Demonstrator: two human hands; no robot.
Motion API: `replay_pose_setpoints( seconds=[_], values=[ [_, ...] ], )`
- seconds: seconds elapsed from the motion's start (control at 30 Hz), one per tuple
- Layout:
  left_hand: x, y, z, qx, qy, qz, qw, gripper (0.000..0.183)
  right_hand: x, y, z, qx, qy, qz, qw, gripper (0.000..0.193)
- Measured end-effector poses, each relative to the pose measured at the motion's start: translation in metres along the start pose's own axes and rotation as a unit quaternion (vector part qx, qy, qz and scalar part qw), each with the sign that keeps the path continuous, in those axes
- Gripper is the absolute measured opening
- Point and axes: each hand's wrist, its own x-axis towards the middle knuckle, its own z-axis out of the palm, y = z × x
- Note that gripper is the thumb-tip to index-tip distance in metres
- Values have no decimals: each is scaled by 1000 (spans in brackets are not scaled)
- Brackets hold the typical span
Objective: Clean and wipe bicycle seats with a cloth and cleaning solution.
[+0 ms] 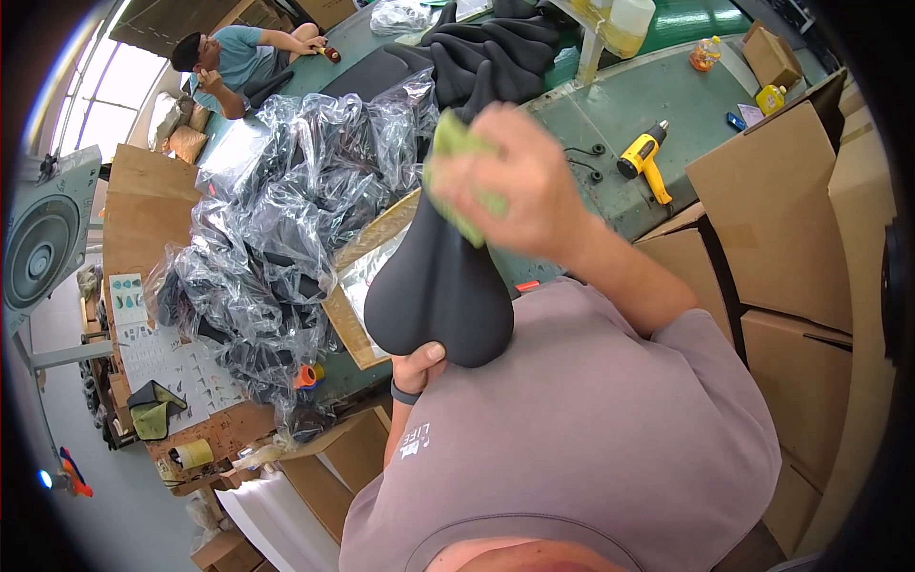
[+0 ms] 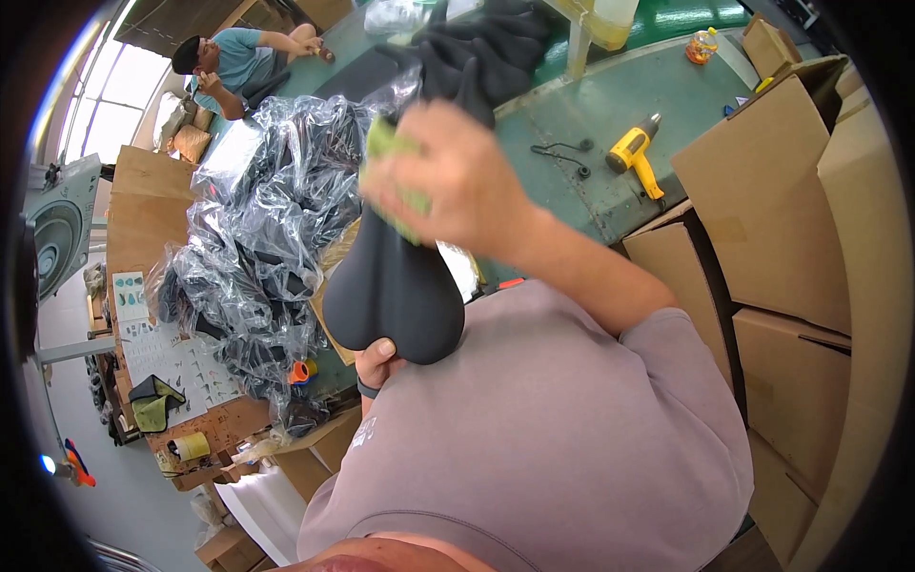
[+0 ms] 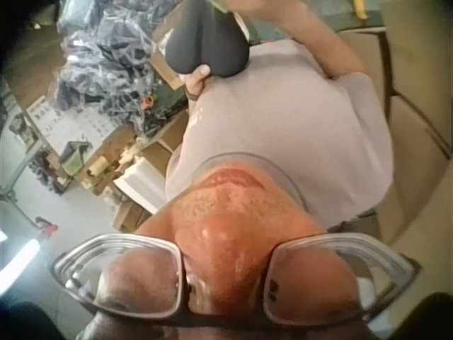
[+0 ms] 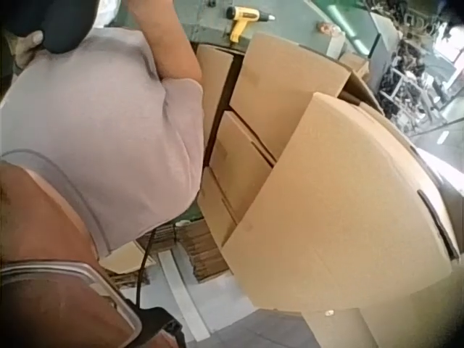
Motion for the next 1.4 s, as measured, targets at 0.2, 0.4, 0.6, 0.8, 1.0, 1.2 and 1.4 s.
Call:
replay_pose_setpoints(
  seconds=[0.2, 0.4, 0.6, 0.8, 1.0, 1.2, 1.4],
  values=[
    [11, 7, 0, -43, -11, 19, 999, 77, -36, -47, -23, 145, -244, -31, 958, 28],
    [29, 6, -8, -382, -171, -58, 906, 66, 11, 15, -62, 186, -75, -48, 979, 24],
    [29, -8, -20, -381, -186, -71, 903, 65, 46, 35, -25, -88, 16, 53, 995, 45],
    [21, 10, -4, -341, -63, -75, 935, 61, 10, -29, 28, 103, -108, 20, 989, 23],
    [20, -18, -59, -353, -118, 0, 928, 79, 4, -57, -5, 266, -211, -57, 939, 21],
    [26, 19, -13, -391, -161, -72, 903, 86, 46, -10, -4, -55, -33, -68, 996, 27],
    [25, 25, -18, -342, -137, -87, 926, 69, 28, -15, 10, 53, -94, -111, 988, 25]
  ],
)
